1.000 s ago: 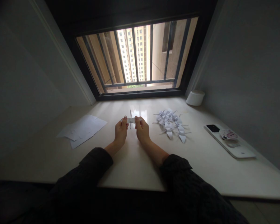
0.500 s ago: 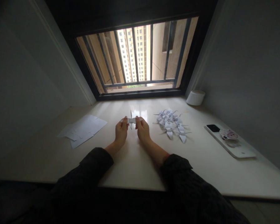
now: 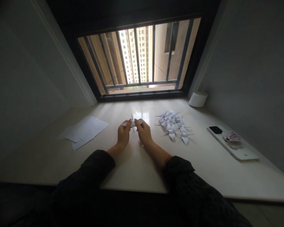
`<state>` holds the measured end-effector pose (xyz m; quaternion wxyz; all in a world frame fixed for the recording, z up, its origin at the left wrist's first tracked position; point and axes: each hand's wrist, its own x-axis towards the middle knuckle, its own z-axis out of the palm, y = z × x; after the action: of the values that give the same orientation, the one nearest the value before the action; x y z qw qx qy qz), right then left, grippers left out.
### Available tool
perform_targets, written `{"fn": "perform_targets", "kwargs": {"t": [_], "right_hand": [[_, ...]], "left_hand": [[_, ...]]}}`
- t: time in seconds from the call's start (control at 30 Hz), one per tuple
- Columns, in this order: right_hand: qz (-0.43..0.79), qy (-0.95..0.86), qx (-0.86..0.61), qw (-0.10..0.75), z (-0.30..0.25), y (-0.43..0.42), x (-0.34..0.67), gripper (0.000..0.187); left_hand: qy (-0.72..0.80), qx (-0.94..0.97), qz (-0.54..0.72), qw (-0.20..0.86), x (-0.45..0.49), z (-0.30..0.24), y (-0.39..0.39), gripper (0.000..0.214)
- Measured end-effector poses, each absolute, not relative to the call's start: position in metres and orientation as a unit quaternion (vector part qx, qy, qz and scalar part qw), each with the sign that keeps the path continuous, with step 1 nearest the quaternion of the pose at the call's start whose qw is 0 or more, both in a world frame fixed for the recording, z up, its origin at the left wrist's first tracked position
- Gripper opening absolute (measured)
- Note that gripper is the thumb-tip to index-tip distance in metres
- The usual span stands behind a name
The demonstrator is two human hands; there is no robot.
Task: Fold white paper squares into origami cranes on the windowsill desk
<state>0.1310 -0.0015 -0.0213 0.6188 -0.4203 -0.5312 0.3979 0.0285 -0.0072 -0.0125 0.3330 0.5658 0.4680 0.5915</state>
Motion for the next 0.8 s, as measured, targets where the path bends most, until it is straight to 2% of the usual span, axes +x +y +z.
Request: {"fn": "perform_targets", "kwargs": {"t": [0.43,0.8], "right_hand": [[0.466,-0.491,-0.370,0.636,-0.0194,-0.0009,0.1274,0.041],[0.533,-0.453,-0.322,0.638,-0.0249,0.0011,0.1247,0.035]], "left_hand": [[0.395,0.481,0.614,0.485,0.0337,-0.0048,-0.0068,0.044],[0.387,0.450,0.637,0.492,0.0350,-0.0032,-0.0084,0.043]]}}
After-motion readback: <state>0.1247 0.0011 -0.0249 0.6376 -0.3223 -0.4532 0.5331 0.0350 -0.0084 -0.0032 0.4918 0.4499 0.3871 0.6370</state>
